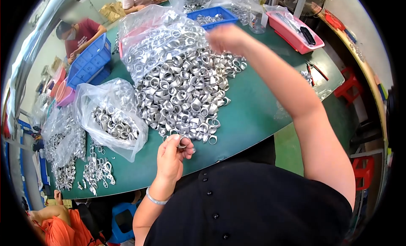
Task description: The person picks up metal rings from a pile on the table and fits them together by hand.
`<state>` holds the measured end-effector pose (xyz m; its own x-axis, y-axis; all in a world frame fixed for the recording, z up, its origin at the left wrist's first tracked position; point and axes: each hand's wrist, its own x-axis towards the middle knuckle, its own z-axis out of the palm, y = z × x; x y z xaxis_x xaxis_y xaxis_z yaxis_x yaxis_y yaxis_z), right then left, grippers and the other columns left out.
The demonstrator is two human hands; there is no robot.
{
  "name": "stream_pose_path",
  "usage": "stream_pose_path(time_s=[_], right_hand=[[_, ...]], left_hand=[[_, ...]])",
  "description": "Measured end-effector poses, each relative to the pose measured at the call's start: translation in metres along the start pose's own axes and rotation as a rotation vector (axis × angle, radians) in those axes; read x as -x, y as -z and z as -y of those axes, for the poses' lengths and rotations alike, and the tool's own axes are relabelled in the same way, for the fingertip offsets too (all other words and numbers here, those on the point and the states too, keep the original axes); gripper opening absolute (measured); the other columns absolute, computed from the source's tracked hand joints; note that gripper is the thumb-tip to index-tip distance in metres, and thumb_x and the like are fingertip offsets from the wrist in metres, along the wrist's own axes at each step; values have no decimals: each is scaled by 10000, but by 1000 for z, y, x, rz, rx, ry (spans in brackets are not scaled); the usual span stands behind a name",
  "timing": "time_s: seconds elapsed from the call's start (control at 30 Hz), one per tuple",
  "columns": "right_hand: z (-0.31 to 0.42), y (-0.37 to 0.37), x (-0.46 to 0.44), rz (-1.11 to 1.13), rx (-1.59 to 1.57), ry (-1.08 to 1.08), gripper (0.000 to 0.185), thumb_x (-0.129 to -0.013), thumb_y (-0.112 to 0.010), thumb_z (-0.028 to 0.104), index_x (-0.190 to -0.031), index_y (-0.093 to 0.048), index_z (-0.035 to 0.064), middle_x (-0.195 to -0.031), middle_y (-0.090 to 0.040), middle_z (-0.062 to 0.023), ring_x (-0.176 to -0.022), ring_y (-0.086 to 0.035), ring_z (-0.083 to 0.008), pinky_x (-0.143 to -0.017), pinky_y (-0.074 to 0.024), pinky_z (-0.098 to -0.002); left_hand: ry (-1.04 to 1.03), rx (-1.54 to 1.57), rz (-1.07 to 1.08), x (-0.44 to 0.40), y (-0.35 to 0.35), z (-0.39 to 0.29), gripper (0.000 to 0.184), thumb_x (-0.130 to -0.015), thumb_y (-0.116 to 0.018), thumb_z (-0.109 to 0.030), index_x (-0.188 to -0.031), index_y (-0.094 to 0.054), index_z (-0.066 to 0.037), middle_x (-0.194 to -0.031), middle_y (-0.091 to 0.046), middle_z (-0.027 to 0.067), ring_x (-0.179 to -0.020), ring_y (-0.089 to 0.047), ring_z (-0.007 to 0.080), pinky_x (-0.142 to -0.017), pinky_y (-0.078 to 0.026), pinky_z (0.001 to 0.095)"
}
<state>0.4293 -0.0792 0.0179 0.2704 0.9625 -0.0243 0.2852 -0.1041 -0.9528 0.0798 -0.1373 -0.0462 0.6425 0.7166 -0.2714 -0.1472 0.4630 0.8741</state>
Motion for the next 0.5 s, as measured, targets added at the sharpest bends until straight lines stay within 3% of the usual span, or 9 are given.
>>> stream_pose_path(time_s=[0.07, 0.13, 0.17, 0.27, 0.33, 0.4, 0.47, 0.5], right_hand=[[1, 33, -62, -230, -471, 29, 339, -780, -657, 258, -951, -576, -23, -765, -609, -128, -631, -597, -182, -578, -503, -285], [15, 44, -82, -534, -395, -120, 446, -770, -668, 287, -1028, -544, -56, -764, -606, -138, -663, -604, -205, -570, -511, -293], [12, 46, -83, -513, -279, -135, 512, -771, -662, 300, -1096, -508, -63, -773, -612, -139, -641, -604, -189, -546, -509, -279], [2, 25, -49, -326, 125, 4, 455, -769, -656, 298, -1062, -546, -32, -758, -620, -123, -603, -594, -161, -514, -494, -265], [-19, 8, -26, -139, 220, 140, 273, -745, -648, 260, -883, -636, 25, -705, -617, -69, -546, -562, -115, -491, -463, -264], [-36, -9, 7, 18, 517, 340, 263, -715, -653, 239, -867, -628, 25, -735, -636, -100, -633, -597, -182, -599, -481, -301], [-28, -29, 51, 79, 597, 398, 308, -684, -677, 218, -942, -612, 65, -807, -606, -101, -747, -592, -217, -681, -474, -332], [-36, -34, 62, 93, 607, 476, 337, -670, -691, 122, -984, -587, 57, -899, -554, -73, -693, -558, -195, -625, -472, -322]], left_hand=[[7, -3, 6, -1, -4, 1, 250, -882, -439, -222, -772, -548, -26, -712, -580, 83, -591, -539, 153, -543, -424, 256], [15, -5, 5, 0, -7, 1, 240, -880, -442, -216, -769, -543, -30, -716, -581, 83, -590, -538, 153, -543, -424, 257], [7, -18, -12, 1, -7, 1, 240, -880, -435, -224, -773, -532, -31, -720, -576, 88, -584, -532, 152, -536, -419, 255], [-16, -27, -48, 0, -3, 2, 233, -878, -424, -235, -784, -508, -39, -727, -565, 97, -573, -517, 150, -521, -407, 249], [-23, -10, -66, -1, 3, 3, 215, -877, -426, -227, -791, -503, -46, -722, -562, 95, -574, -514, 147, -520, -403, 247], [-23, 1, -68, -2, 4, 4, 208, -876, -432, -224, -871, -522, -36, -726, -555, 79, -590, -511, 139, -529, -401, 243], [-25, 10, -70, -3, -2, 2, 234, -880, -435, -232, -931, -537, -27, -733, -553, 68, -602, -508, 134, -540, -399, 240], [-16, -7, -44, -5, -3, 2, 248, -885, -437, -237, -962, -536, -24, -740, -553, 64, -607, -507, 132, -546, -399, 240]])
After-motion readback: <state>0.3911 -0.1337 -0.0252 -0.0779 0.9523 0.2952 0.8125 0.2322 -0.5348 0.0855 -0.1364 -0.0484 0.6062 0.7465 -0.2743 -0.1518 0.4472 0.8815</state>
